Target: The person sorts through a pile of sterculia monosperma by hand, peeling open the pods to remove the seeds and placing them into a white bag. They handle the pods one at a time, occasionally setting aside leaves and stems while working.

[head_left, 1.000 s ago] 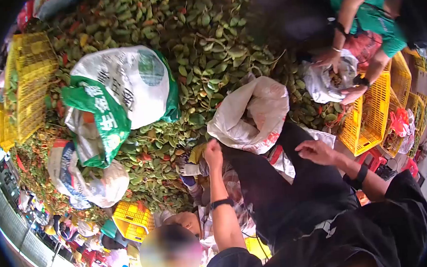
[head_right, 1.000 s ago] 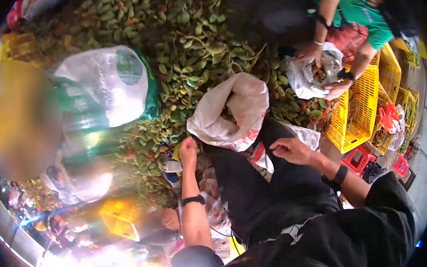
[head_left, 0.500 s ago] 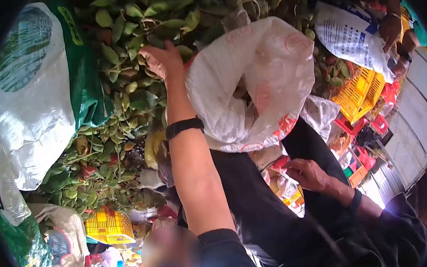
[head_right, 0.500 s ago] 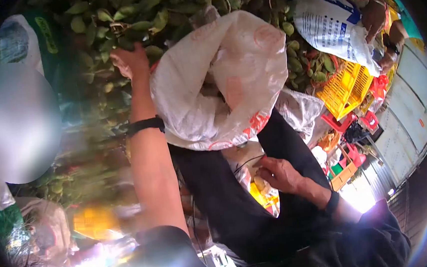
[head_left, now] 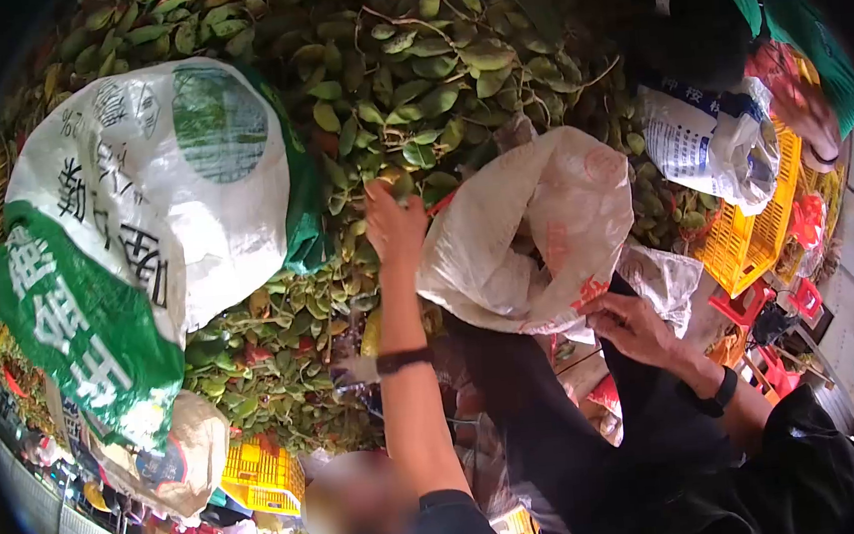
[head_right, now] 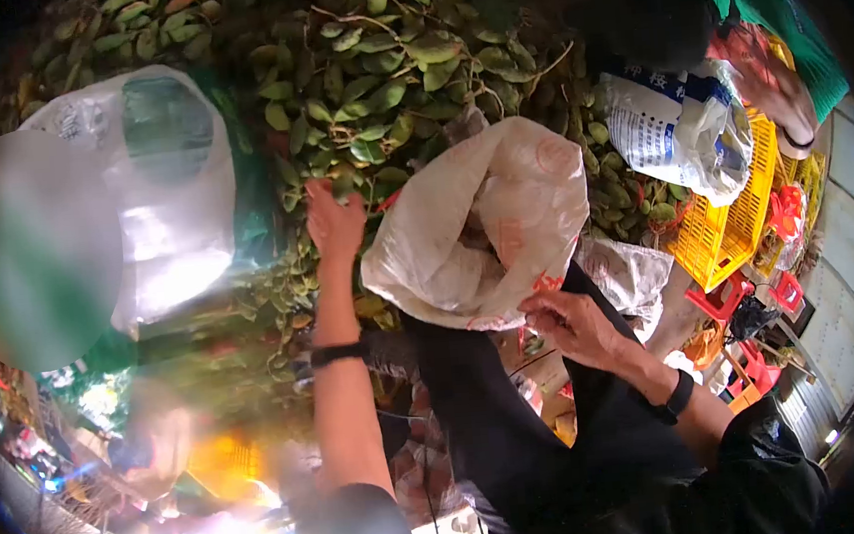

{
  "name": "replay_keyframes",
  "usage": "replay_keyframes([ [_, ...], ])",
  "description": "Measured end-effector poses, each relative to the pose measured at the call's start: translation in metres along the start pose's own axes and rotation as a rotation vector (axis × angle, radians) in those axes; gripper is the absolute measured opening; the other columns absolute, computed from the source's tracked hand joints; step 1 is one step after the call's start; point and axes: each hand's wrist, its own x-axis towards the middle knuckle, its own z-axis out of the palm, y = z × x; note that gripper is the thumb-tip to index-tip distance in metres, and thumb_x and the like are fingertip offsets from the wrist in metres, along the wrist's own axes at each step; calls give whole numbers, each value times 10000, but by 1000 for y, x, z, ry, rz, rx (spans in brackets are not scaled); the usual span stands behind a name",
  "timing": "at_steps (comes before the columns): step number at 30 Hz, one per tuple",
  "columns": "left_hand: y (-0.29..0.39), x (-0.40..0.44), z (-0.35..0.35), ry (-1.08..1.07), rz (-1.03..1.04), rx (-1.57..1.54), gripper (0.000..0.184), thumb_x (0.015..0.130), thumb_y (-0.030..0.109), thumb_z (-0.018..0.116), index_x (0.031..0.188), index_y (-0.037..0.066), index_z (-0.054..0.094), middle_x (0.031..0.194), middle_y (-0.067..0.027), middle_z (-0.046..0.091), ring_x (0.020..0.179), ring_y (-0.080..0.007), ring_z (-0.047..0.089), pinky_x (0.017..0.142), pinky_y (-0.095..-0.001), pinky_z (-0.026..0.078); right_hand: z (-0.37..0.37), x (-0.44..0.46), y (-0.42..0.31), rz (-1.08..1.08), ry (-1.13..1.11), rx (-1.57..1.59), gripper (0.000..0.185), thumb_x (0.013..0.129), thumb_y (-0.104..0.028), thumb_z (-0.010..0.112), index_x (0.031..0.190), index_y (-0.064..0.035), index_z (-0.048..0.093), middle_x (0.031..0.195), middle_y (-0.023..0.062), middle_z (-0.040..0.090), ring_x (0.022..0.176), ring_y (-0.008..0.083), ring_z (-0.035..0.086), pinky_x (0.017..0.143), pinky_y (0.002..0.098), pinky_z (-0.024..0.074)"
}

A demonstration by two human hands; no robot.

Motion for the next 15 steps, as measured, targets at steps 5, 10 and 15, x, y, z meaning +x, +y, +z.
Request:
replay_keyframes([
  [5,-12,96,48,52,370,703,801,728,156,697,1412,215,284,1381,-139,377,1243,-337,415,974,-534,348,16,4,49,122,-33,4,179,873,-82,579,1035,-17,616,827,121,631,737,204,635,655,313,501],
  [10,3,109,78,-35,297,825,883,733,55,666,1456,305,226,1407,-98,345,1208,-314,439,1011,-510,311,51,11,94,204,-134,-33,234,855,-92,590,1084,-44,599,927,144,635,847,311,635,752,375,512],
  [15,-42,87,91,110,348,634,846,750,22,641,1455,273,247,1319,-135,384,1164,-312,460,990,-458,351,64,13,67,82,-187,-71,279,845,-78,588,1123,-55,566,955,131,639,865,300,644,774,383,519],
])
